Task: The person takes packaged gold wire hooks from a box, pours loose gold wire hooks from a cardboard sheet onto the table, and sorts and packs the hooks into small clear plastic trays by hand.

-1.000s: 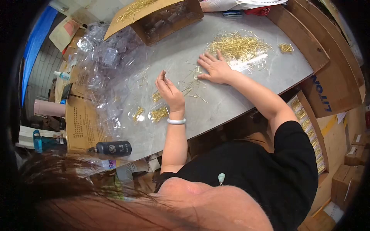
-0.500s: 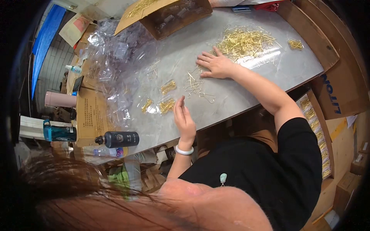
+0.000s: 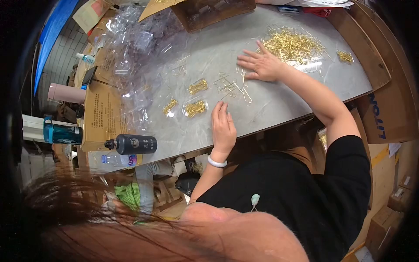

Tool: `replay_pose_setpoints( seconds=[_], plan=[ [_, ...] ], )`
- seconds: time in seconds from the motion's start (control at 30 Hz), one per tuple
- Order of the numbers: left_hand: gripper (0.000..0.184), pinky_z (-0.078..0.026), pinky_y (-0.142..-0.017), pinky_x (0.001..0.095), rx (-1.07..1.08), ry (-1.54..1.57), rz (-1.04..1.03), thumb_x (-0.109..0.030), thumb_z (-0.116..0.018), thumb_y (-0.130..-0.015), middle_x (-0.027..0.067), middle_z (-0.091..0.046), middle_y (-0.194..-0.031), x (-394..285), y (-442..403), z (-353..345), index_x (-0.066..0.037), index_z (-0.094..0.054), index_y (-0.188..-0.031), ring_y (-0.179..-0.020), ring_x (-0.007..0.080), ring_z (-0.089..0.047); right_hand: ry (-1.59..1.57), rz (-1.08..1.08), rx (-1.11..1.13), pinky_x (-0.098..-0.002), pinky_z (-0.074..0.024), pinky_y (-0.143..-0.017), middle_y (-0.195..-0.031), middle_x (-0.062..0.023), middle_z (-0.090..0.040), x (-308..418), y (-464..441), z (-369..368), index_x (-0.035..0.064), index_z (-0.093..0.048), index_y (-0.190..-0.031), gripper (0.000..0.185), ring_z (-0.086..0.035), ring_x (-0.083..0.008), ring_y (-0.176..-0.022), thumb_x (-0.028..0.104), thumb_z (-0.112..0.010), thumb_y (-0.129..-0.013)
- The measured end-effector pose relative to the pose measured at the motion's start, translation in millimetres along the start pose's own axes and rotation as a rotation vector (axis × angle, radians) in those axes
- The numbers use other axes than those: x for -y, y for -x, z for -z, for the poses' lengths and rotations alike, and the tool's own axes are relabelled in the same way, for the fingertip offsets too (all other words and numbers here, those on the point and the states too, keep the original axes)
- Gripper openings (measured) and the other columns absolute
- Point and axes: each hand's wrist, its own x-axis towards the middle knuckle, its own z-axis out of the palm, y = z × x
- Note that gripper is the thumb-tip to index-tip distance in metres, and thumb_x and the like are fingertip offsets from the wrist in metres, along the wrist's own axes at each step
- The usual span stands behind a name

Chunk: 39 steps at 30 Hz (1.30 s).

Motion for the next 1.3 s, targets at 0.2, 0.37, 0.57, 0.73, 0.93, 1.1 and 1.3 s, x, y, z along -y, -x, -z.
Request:
replay_pose_setpoints(
  seconds=[0.2, 0.37, 0.57, 0.73, 0.93, 1.1, 1.3],
  plan=[
    [0.042, -0.03, -0.115, 0.053, 0.012, -0.184, -0.048, -0.007, -0.052, -0.094, 0.0262, -0.044, -0.137, 2, -2, -9, 0.011, -0.047, -0.131, -0.134, 0.0424, -0.038, 0.005, 0.125, -0.06, -0.0557, 0.0041, -0.122, -0.157, -0.0021, -0.038, 34, 5, 9, 0.0152, -0.036, -0.153, 0.068, -0.02, -0.0212, -0.151, 0.058, -0.03, -0.101],
    [0.048, -0.026, -0.117, 0.0532, 0.042, -0.221, -0.048, -0.016, -0.055, -0.095, 0.0281, -0.042, -0.139, 2, -1, -8, 0.011, -0.046, -0.133, -0.135, 0.0433, -0.037, -0.194, -0.063, -0.162, -0.0523, -0.0096, -0.123, -0.157, -0.0122, -0.036, 52, -31, -16, 0.0068, -0.038, -0.15, 0.067, -0.026, -0.0276, -0.149, 0.054, -0.034, -0.102],
    [0.091, -0.023, -0.118, 0.053, 0.058, -0.272, -0.006, -0.046, -0.072, -0.084, 0.0345, -0.032, -0.148, -6, -2, -6, 0.015, -0.035, -0.141, -0.14, 0.0472, -0.028, -0.467, 0.148, -0.147, -0.048, -0.025, -0.119, -0.151, -0.0188, -0.042, 88, -44, -5, 0.001, -0.047, -0.14, 0.055, -0.033, -0.0341, -0.144, 0.041, -0.044, -0.102],
    [0.104, -0.017, -0.12, 0.0536, 0.104, -0.285, -0.002, -0.05, -0.074, -0.081, 0.0373, -0.022, -0.152, -4, -5, -6, 0.018, -0.026, -0.144, -0.145, 0.0488, -0.019, -0.699, 0.208, -0.23, -0.0431, -0.0349, -0.114, -0.143, -0.0205, -0.05, 89, 10, 15, 0.0019, -0.054, -0.133, 0.041, -0.044, -0.0361, -0.136, 0.024, -0.055, -0.099],
    [0.1, -0.013, -0.12, 0.0541, 0.236, -0.319, -0.057, -0.052, -0.068, -0.085, 0.0337, -0.021, -0.155, -2, -25, -8, 0.015, -0.025, -0.147, -0.147, 0.0472, -0.015, -0.673, -0.267, -0.391, -0.043, -0.037, -0.112, -0.14, -0.0184, -0.052, 40, 31, -20, 0.0011, -0.055, -0.132, 0.037, -0.045, -0.0362, -0.134, 0.016, -0.054, -0.098],
    [0.092, -0.013, -0.121, 0.053, 0.322, -0.343, -0.011, -0.049, -0.062, -0.091, 0.0299, -0.022, -0.157, 11, -58, -13, 0.012, -0.026, -0.148, -0.148, 0.0444, -0.015, -0.239, -0.293, -0.315, -0.0448, -0.0275, -0.118, -0.145, -0.0147, -0.049, 26, 14, -12, 0.0037, -0.054, -0.133, 0.041, -0.041, -0.032, -0.139, 0.02, -0.057, -0.096],
    [0.074, -0.013, -0.121, 0.0531, 0.372, -0.366, -0.001, -0.037, -0.054, -0.098, 0.0305, -0.023, -0.157, 9, -48, -21, 0.012, -0.028, -0.148, -0.148, 0.0448, -0.017, -0.545, -0.055, -0.244, -0.0464, -0.0275, -0.118, -0.142, -0.0153, -0.053, 81, 40, -1, 0.0037, -0.056, -0.13, 0.039, -0.04, -0.0317, -0.14, 0.019, -0.056, -0.095]
  ],
)
